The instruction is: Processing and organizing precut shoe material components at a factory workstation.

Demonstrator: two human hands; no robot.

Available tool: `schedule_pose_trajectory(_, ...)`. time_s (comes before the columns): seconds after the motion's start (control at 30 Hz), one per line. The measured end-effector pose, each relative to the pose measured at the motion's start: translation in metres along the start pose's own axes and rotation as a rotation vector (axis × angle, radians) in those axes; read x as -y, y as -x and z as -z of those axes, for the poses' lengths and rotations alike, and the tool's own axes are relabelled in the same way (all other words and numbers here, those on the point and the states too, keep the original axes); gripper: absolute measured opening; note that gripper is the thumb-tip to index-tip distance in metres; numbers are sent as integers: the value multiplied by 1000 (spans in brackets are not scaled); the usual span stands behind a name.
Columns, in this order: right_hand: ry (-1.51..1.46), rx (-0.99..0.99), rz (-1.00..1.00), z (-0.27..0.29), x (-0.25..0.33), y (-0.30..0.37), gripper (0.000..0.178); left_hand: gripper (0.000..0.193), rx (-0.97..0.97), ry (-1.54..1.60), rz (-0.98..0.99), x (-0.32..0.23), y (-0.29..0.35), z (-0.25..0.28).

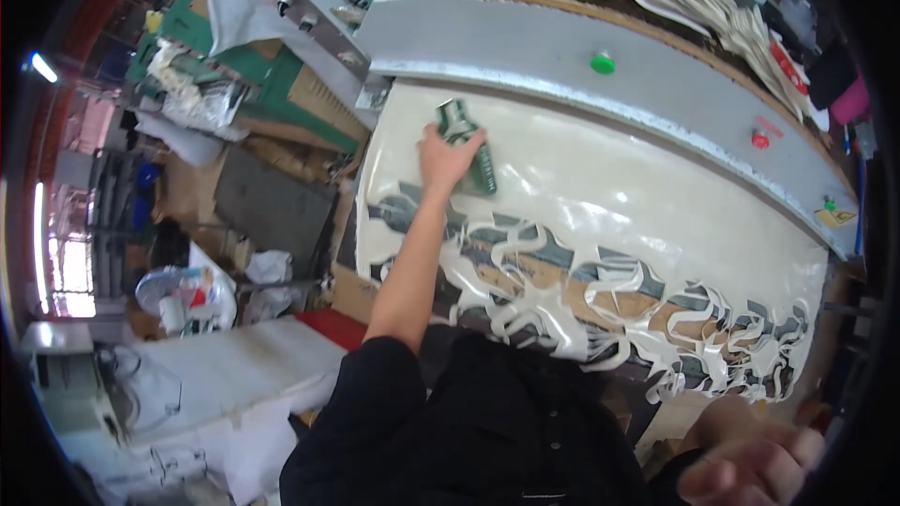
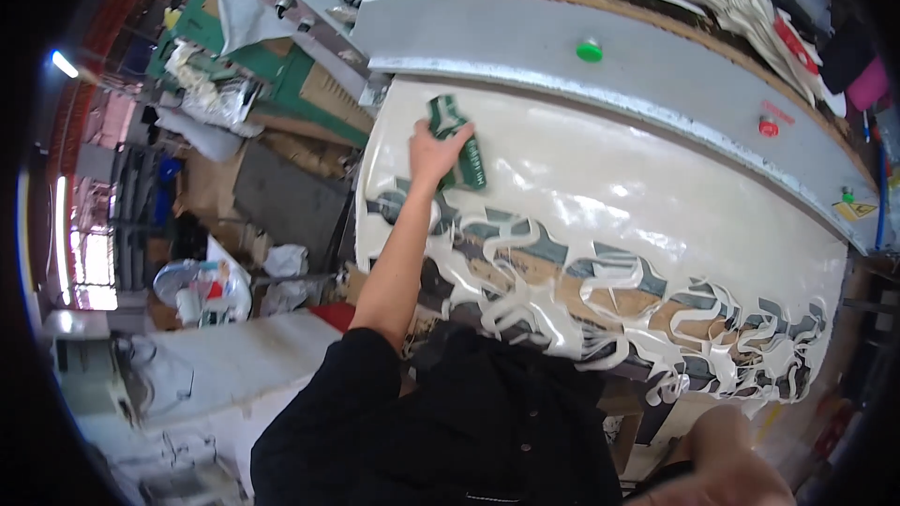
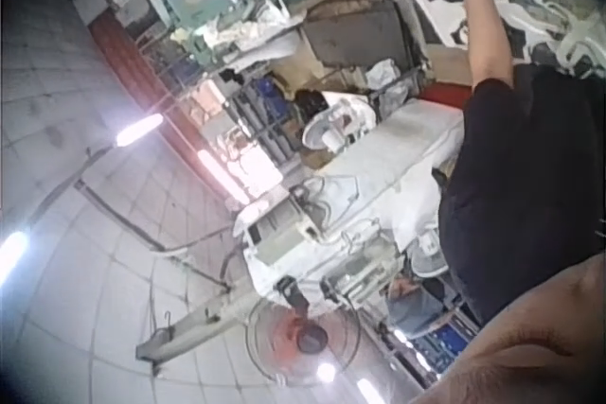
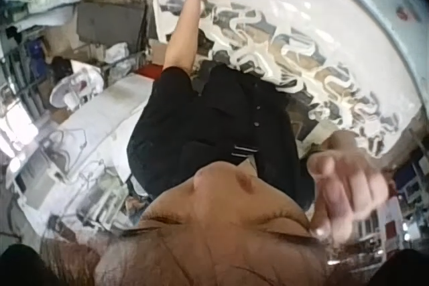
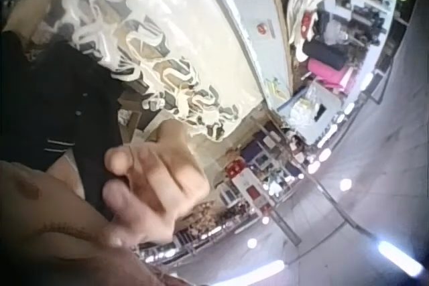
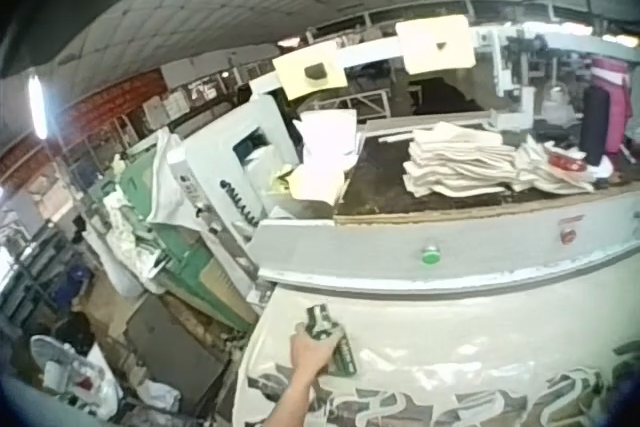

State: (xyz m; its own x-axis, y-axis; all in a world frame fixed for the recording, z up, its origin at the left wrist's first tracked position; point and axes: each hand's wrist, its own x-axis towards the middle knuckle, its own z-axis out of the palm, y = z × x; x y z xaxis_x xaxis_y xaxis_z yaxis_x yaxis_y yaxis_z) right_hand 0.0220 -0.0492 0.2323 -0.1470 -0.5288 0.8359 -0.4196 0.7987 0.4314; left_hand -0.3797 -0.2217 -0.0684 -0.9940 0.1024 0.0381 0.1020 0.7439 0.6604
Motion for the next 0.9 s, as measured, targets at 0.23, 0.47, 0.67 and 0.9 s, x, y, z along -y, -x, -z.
schedule_pose_trajectory(0.23,-400,337,-1389,-314,85,106,64,87,279,-323,131,83,-64,58)
schedule_pose_trajectory(0.47,-148,616,-1468,-453,178,143,69,70,325,-158,-674,124,-130,101)
schedule_pose_trajectory(0.67,-81,537,-1475,-494,163,172,36,80,462,-73,-839,146,-154,78)
schedule_pose_trajectory(0.9,-159,487,-1528,-505,193,191,41,73,278,147,-666,195,-109,86)
